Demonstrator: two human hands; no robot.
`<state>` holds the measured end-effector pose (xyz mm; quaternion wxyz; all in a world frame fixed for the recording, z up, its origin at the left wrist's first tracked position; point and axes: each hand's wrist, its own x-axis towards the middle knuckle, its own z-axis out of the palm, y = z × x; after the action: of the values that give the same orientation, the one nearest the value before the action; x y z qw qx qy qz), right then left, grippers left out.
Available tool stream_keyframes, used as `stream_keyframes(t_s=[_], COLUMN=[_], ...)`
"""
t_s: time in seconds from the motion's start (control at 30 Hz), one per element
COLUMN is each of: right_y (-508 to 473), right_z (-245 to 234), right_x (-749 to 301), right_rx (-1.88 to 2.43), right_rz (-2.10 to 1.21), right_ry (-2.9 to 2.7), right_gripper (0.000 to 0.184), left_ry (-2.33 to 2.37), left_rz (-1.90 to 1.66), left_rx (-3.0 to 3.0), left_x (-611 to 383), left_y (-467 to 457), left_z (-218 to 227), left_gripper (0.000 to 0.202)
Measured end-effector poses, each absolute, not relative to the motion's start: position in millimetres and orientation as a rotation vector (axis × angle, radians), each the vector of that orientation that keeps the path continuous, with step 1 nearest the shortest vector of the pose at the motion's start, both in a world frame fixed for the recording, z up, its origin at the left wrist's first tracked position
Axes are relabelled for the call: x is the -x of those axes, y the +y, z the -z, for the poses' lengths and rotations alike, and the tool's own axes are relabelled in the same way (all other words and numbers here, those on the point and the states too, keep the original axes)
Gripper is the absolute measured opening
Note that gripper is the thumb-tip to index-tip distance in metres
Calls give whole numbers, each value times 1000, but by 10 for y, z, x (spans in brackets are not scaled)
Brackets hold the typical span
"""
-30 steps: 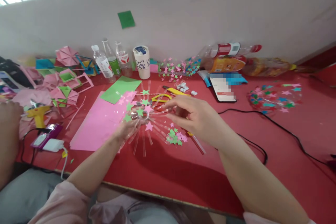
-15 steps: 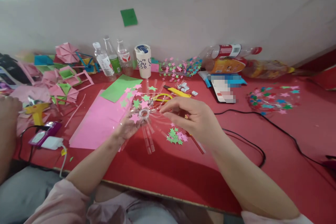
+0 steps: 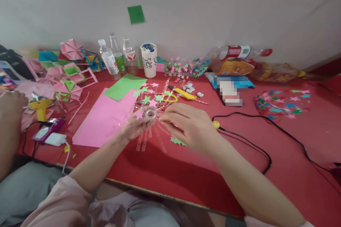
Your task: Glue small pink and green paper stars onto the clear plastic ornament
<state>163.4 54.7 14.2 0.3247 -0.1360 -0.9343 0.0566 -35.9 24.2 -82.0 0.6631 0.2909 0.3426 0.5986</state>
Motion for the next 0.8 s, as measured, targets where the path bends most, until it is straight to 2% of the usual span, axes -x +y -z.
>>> stream_keyframes(t_s=[0.4, 0.8], right_y=[506, 404], right_z=[-90, -85], right_x=[-1586, -1548], right_rx=[448, 558], right_rz=[36, -471], right_ry=[-2345, -2280], right_gripper=[24, 13], left_ry=[795, 806], left_rz=[-1324, -1385], left_rx=[-657, -616], left_x=[308, 318], left_y=[279, 274], left_z=[918, 850], left_gripper=[36, 36])
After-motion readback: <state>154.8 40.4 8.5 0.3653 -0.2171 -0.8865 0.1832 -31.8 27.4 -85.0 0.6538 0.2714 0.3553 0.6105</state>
